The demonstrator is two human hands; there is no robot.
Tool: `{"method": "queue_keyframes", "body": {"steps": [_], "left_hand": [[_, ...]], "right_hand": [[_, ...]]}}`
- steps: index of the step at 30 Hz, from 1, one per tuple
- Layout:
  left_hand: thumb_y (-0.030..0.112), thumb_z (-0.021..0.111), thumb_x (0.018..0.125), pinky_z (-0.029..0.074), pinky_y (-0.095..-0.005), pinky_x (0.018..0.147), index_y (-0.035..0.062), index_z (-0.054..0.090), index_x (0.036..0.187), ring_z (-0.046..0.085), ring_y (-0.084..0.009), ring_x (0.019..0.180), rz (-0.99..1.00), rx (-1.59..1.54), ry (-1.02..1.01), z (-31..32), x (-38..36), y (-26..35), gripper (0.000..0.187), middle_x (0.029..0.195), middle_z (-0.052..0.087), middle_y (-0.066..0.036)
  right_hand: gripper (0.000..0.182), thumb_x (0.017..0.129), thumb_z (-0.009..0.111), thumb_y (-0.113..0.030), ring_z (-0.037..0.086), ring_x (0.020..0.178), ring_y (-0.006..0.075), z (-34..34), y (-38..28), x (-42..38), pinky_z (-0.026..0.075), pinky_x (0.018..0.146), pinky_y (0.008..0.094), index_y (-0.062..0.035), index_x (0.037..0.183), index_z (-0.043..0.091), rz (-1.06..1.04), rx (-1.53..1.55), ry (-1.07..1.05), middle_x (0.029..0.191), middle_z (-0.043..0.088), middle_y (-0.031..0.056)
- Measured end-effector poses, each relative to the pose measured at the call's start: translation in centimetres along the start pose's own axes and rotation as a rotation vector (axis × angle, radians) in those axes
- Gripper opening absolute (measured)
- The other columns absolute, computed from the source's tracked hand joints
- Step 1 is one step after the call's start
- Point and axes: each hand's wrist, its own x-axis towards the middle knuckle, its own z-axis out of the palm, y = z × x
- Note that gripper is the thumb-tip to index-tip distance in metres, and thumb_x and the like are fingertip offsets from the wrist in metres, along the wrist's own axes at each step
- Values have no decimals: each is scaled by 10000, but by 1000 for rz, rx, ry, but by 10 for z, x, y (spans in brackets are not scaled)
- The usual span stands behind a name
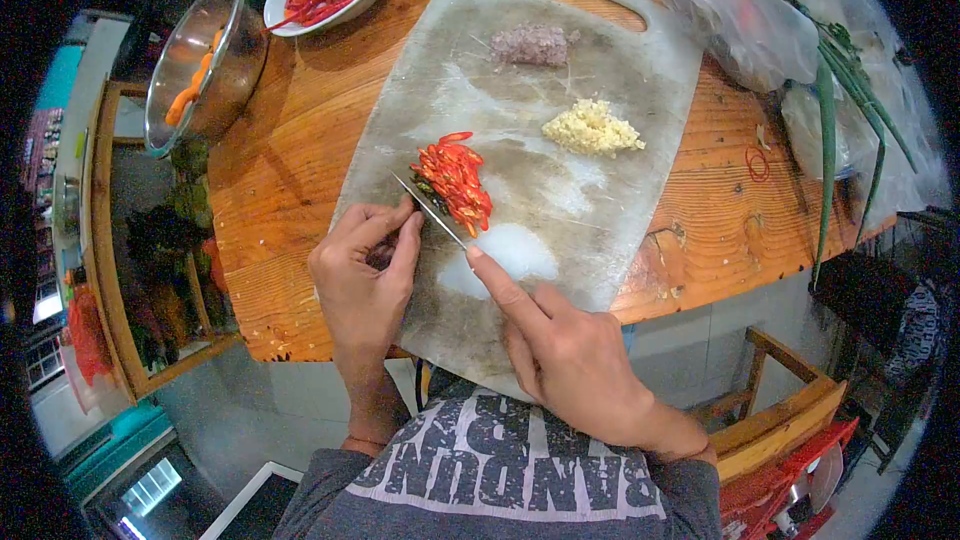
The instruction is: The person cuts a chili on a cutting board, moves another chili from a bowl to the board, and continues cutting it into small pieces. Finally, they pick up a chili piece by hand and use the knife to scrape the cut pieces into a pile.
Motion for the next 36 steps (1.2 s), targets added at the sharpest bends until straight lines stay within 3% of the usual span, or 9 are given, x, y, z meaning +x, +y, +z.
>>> {"method": "queue_keyframes", "body": {"steps": [6, 9, 12, 15, 18, 21, 27, 30, 36], "left_hand": [[13, 730, 851, 471, -281, 526, -23, 743, 1008, 605, -145, 563, -11, -48, -31, -2, 1, -1, 162, 798, 647, -99], [12, 729, 849, 474, -283, 532, -26, 739, 1014, 611, -155, 573, 10, -20, -55, -3, 2, -3, 170, 803, 645, -104], [11, 728, 849, 477, -286, 534, -30, 739, 1000, 615, -164, 574, 17, 9, -49, -3, 1, -3, 157, 810, 653, -111], [16, 731, 849, 481, -287, 535, -31, 741, 975, 622, -158, 578, 17, -45, 16, 2, -2, -5, 135, 813, 669, -109], [20, 733, 851, 487, -284, 538, -31, 742, 951, 625, -148, 580, -11, -25, 32, 1, -2, -3, 112, 810, 682, -104], [24, 738, 851, 484, -276, 538, -28, 743, 946, 621, -135, 580, 9, -52, 99, 4, 2, -8, 108, 804, 686, -99], [39, 755, 835, 482, -246, 570, -19, 758, 957, 623, -111, 598, 19, 56, 41, -3, -1, 0, 135, 799, 701, -95], [41, 757, 826, 482, -251, 574, -10, 763, 980, 625, -113, 602, -27, 40, 21, -4, -5, 3, 163, 795, 699, -95], [43, 751, 822, 489, -259, 571, -18, 761, 987, 623, -112, 595, -23, 32, 33, -1, -6, 2, 176, 794, 701, -95]], "right_hand": [[722, 822, 593, 72, 583, 591, 276, 2, -6, 6, 499, 569, 393, -152, 1496, 463, -24, -78, 2, 724, 540, 108], [734, 860, 648, -72, 596, 521, 304, 11, -5, 19, 521, 487, 420, -205, 1536, 395, -53, -130, 9, 749, 546, 111], [740, 857, 660, -90, 602, 522, 306, 23, -7, 32, 526, 487, 416, -205, 1538, 392, -76, -190, 54, 753, 554, 116], [742, 857, 665, -96, 595, 510, 299, 28, -5, 26, 526, 483, 413, -206, 1538, 392, -82, -214, 96, 752, 550, 112], [730, 827, 623, 25, 581, 546, 274, 23, -1, 5, 507, 529, 407, -181, 1506, 450, -52, -193, 88, 721, 533, 95], [728, 830, 613, 37, 578, 556, 277, 15, -1, -10, 508, 551, 408, -175, 1507, 447, -41, -164, 75, 699, 515, 102], [637, 855, 571, 59, 655, 689, 328, 0, 6, -12, 529, 661, 408, -127, 1460, 502, -17, 29, 56, 854, 655, 176], [647, 876, 588, 2, 634, 600, 320, 5, 15, -7, 528, 569, 428, -151, 1490, 453, -128, 12, 146, 757, 622, 152], [641, 880, 597, -16, 618, 583, 316, 8, 13, -7, 526, 556, 428, -153, 1490, 455, -141, 20, 156, 745, 588, 140]]}}
